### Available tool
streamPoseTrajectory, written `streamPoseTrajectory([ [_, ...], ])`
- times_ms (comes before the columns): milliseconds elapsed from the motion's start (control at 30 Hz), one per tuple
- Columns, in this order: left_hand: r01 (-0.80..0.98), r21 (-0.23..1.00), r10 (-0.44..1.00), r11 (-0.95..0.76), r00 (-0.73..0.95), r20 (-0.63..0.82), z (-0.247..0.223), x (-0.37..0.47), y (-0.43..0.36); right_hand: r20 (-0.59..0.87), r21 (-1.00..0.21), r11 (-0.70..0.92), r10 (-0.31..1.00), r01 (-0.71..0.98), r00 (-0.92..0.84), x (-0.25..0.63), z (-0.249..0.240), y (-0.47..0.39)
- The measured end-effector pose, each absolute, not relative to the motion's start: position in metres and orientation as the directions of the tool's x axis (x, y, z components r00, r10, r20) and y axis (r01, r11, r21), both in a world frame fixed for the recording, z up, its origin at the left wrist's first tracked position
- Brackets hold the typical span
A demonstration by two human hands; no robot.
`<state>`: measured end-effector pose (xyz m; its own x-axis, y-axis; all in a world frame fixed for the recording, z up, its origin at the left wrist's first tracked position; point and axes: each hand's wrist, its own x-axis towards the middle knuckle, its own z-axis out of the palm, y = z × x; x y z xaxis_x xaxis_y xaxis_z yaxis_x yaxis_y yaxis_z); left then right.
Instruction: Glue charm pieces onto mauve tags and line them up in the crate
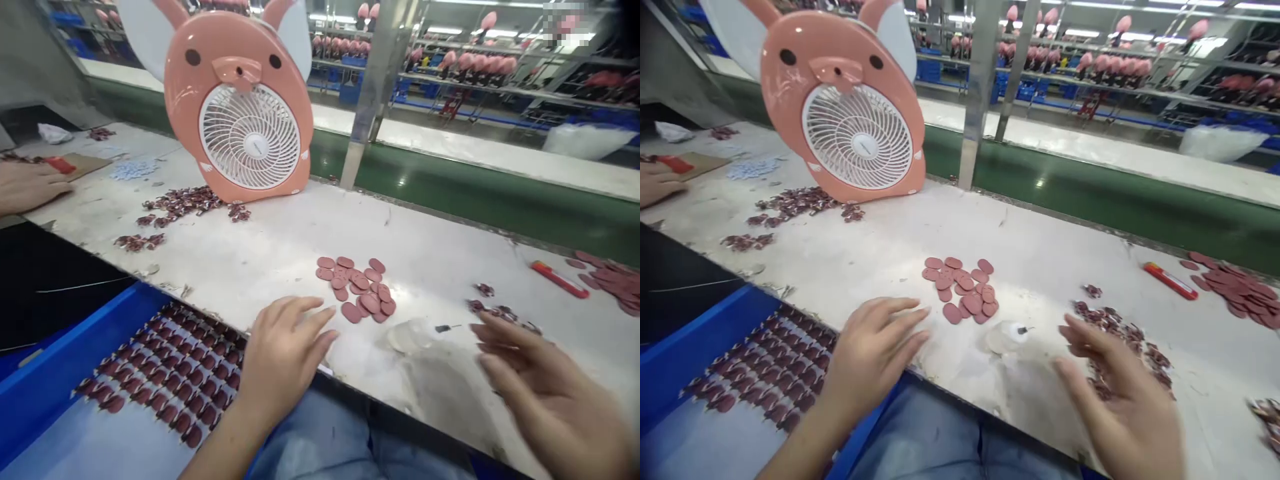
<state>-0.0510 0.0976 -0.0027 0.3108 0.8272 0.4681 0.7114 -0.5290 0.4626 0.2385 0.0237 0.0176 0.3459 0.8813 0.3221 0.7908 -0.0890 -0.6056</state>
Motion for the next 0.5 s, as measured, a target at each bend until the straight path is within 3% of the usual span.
streamPoseTrajectory([
  [67, 0.695, 0.377, 0.79, -0.612, 0.51, 0.341, 0.008, -0.029, 0.11, 0.284, -0.644, -0.061, 0.906, 0.763, 0.312, 0.225, 0.004, 0.026],
  [133, 0.668, 0.347, 0.753, -0.658, 0.594, 0.283, 0.011, -0.023, 0.11, 0.262, -0.665, -0.031, 0.926, 0.746, 0.271, 0.211, -0.007, 0.03],
  [233, 0.607, 0.313, 0.681, -0.731, 0.682, 0.267, 0.004, -0.031, 0.096, 0.237, -0.703, 0.019, 0.949, 0.711, 0.208, 0.199, -0.013, 0.037],
  [333, 0.521, 0.277, 0.59, -0.807, 0.719, 0.366, -0.009, -0.043, 0.079, 0.22, -0.768, 0.066, 0.961, 0.637, 0.166, 0.196, -0.012, 0.043],
  [400, 0.472, 0.355, 0.59, -0.807, 0.659, 0.465, -0.015, -0.045, 0.067, 0.192, -0.829, 0.075, 0.969, 0.554, 0.156, 0.195, -0.009, 0.042],
  [467, 0.415, 0.578, 0.705, -0.703, 0.515, 0.487, -0.015, -0.039, 0.055, 0.145, -0.9, 0.073, 0.98, 0.431, 0.137, 0.194, -0.004, 0.035],
  [500, 0.375, 0.731, 0.809, -0.57, 0.413, 0.419, -0.013, -0.034, 0.048, 0.117, -0.933, 0.067, 0.986, 0.353, 0.121, 0.193, -0.002, 0.03],
])
